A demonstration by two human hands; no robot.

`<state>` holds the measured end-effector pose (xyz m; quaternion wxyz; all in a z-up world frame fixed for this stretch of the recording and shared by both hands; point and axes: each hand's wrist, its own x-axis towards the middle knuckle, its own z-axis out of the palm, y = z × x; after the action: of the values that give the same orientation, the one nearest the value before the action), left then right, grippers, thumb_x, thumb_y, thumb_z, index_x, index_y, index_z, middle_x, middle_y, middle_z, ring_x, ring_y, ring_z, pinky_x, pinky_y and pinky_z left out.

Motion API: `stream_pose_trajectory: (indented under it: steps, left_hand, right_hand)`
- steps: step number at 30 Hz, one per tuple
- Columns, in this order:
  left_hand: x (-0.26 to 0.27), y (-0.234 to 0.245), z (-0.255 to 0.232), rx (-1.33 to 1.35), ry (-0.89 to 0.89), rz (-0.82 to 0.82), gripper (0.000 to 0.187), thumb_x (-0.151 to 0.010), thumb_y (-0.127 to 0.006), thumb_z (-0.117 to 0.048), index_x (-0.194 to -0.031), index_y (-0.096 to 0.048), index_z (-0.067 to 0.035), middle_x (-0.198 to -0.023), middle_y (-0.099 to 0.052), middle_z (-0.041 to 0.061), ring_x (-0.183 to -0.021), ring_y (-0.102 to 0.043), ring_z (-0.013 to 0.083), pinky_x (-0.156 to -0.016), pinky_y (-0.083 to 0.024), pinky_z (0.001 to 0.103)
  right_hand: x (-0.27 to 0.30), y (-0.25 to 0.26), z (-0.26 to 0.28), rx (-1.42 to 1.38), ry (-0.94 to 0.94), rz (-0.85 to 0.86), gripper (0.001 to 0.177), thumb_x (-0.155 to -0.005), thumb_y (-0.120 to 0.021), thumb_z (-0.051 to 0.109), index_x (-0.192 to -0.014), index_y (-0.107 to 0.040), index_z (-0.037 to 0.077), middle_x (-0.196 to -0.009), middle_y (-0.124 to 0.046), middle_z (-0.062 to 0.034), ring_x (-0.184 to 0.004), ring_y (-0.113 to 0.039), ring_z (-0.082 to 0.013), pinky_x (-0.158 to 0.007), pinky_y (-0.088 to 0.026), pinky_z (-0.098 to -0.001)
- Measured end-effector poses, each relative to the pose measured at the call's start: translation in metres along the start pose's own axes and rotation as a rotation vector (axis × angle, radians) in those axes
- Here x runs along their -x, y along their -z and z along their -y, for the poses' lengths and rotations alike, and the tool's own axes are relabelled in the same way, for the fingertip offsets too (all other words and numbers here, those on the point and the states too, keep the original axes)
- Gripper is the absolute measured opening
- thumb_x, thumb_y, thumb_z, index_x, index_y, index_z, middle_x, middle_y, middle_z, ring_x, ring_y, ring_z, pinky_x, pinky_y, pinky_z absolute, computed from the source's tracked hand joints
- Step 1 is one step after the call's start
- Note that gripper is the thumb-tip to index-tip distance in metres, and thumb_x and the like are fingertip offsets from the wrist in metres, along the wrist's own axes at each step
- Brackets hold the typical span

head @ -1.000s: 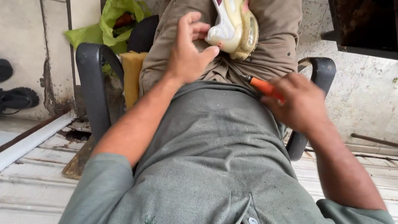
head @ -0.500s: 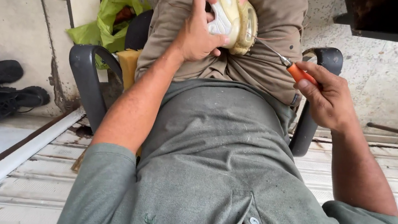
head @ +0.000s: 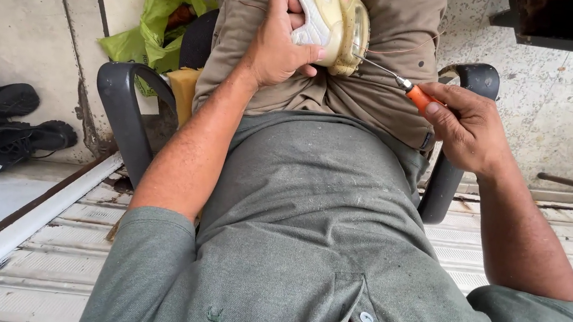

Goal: Hand-sewing the sole of a sneaker to the upper using an awl and thread.

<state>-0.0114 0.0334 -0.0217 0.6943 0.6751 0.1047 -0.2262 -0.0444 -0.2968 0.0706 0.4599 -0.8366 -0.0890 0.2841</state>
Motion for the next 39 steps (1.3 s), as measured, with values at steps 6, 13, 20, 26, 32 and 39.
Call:
stream_pose_trajectory:
  steps: [6, 13, 20, 26, 32, 39]
  left_hand:
    - [0.003, 0.015, -0.015, -0.034, 0.052, 0.245, 0.058, -0.082, -0.075, 0.008, -0.122, -0.034, -0.005, -0.133, -0.061, 0.026, -0.078, -0.079, 0.0244, -0.060, -0.072, 0.028]
    - [-0.006, 0.017, -0.011, -0.064, 0.017, 0.343, 0.086, -0.087, -0.069, 0.011, -0.150, -0.013, -0.007, -0.152, -0.046, 0.028, -0.120, -0.071, 0.0320, -0.069, -0.076, 0.029]
    - [-0.006, 0.009, -0.007, -0.029, 0.076, 0.167, 0.080, -0.082, -0.078, 0.006, -0.145, -0.031, -0.008, -0.126, -0.066, 0.022, -0.091, -0.080, 0.0269, -0.057, -0.075, 0.027]
    - [-0.005, 0.002, -0.012, -0.097, 0.095, 0.062, 0.081, -0.071, -0.088, 0.005, -0.133, -0.038, -0.009, -0.124, -0.064, 0.020, -0.083, -0.078, 0.0238, -0.046, -0.073, 0.025]
    - [-0.006, -0.001, -0.014, -0.183, 0.128, 0.015, 0.081, -0.067, -0.091, 0.002, -0.131, -0.042, -0.008, -0.115, -0.060, 0.013, -0.069, -0.073, 0.0174, -0.039, -0.068, 0.022]
    - [-0.009, 0.003, -0.011, -0.154, 0.123, 0.053, 0.078, -0.069, -0.079, -0.001, -0.137, -0.042, -0.010, -0.110, -0.059, 0.008, -0.070, -0.069, 0.0154, -0.040, -0.067, 0.023]
  right_hand:
    - [-0.008, 0.004, 0.013, 0.061, -0.022, 0.016, 0.032, -0.109, -0.053, 0.007, -0.138, -0.065, 0.000, -0.128, -0.071, -0.0159, -0.119, -0.066, -0.0198, -0.102, -0.050, -0.0286]
    - [-0.008, 0.011, 0.000, 0.459, 0.198, 0.028, 0.034, -0.110, -0.055, 0.015, -0.138, -0.070, 0.005, -0.124, -0.075, -0.0152, -0.108, -0.071, -0.0344, -0.091, -0.054, -0.0410]
    - [-0.021, 0.023, 0.020, 0.550, 0.251, 0.091, 0.029, -0.111, -0.060, 0.016, -0.132, -0.075, 0.004, -0.117, -0.077, -0.0112, -0.105, -0.072, -0.0313, -0.088, -0.057, -0.0408]
    - [-0.028, 0.022, 0.025, 0.554, 0.228, 0.110, 0.026, -0.108, -0.060, 0.014, -0.127, -0.076, 0.006, -0.129, -0.074, -0.0077, -0.116, -0.071, -0.0257, -0.096, -0.057, -0.0379]
    - [-0.028, 0.015, 0.028, 0.710, 0.277, 0.055, 0.029, -0.109, -0.061, 0.019, -0.131, -0.078, 0.015, -0.110, -0.078, -0.0078, -0.081, -0.072, -0.0363, -0.056, -0.056, -0.0463]
    - [-0.023, 0.005, 0.035, 1.114, 0.332, 0.012, 0.032, -0.110, -0.058, 0.029, -0.136, -0.076, 0.034, -0.080, -0.065, -0.0010, -0.050, -0.058, -0.0308, -0.036, -0.046, -0.0414]
